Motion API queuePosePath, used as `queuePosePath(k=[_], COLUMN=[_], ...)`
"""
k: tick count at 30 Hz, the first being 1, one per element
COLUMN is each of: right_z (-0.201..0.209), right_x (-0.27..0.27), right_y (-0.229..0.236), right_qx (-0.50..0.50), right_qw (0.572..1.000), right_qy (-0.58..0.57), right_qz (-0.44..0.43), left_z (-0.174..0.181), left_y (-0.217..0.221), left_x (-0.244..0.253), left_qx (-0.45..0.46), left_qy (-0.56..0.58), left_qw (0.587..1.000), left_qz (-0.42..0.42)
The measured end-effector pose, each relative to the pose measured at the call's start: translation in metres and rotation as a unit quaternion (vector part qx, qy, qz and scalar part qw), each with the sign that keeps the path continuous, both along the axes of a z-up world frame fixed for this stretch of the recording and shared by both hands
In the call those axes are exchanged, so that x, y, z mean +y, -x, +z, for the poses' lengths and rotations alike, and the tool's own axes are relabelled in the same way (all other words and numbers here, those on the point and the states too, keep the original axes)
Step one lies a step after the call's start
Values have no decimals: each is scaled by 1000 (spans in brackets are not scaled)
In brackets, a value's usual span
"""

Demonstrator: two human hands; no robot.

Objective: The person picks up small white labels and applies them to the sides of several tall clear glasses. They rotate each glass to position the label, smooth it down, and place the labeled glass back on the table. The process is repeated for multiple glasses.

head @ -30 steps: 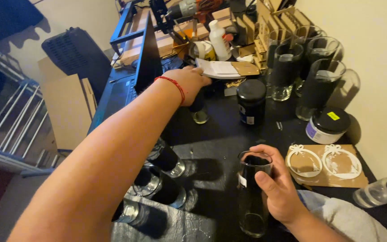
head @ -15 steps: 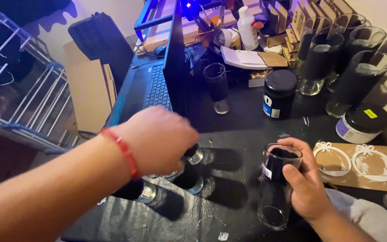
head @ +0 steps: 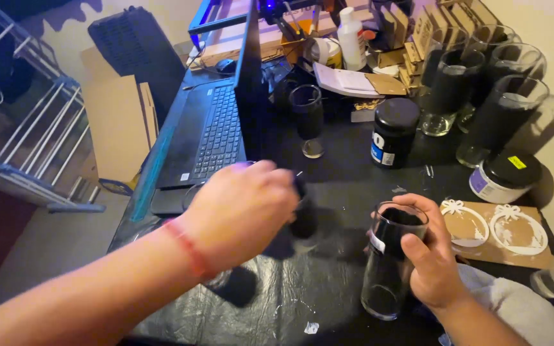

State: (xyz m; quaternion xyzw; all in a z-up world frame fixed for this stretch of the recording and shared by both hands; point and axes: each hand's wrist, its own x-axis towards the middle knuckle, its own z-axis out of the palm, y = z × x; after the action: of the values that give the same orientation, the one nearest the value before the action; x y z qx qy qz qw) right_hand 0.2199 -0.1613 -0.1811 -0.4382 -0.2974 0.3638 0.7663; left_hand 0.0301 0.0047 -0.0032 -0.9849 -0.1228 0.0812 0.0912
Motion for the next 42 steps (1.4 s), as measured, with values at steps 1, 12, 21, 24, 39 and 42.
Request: queuePosePath(k=[1, 12, 21, 24, 39, 42], right_z=[-2, -7, 3, 15, -32, -26], right_x=[-1, -10, -4, 0, 47, 46], right_y=[0, 0, 15, 33, 93, 93], right_qx=[-32, -81, -298, -129, 198, 121], right_qw=[999, 995, 955, 990, 974, 984], right_qy=[-12, -41, 8, -27, -20, -43], right_qz=[-9, 47, 9, 56, 108, 127], left_z=[-7, -50, -70, -111, -175, -176], left_y=[-10, -77, -3, 27, 34, 32], left_x=[4, 15, -32, -47, -43, -40], left_qx=[-38, -113, -431, -533, -590, -597], left_qy=[-38, -125, -7, 209, 336, 322], left_qw=[998, 983, 900, 820, 734, 735], left_qz=[-41, -72, -62, -32, 17, 8])
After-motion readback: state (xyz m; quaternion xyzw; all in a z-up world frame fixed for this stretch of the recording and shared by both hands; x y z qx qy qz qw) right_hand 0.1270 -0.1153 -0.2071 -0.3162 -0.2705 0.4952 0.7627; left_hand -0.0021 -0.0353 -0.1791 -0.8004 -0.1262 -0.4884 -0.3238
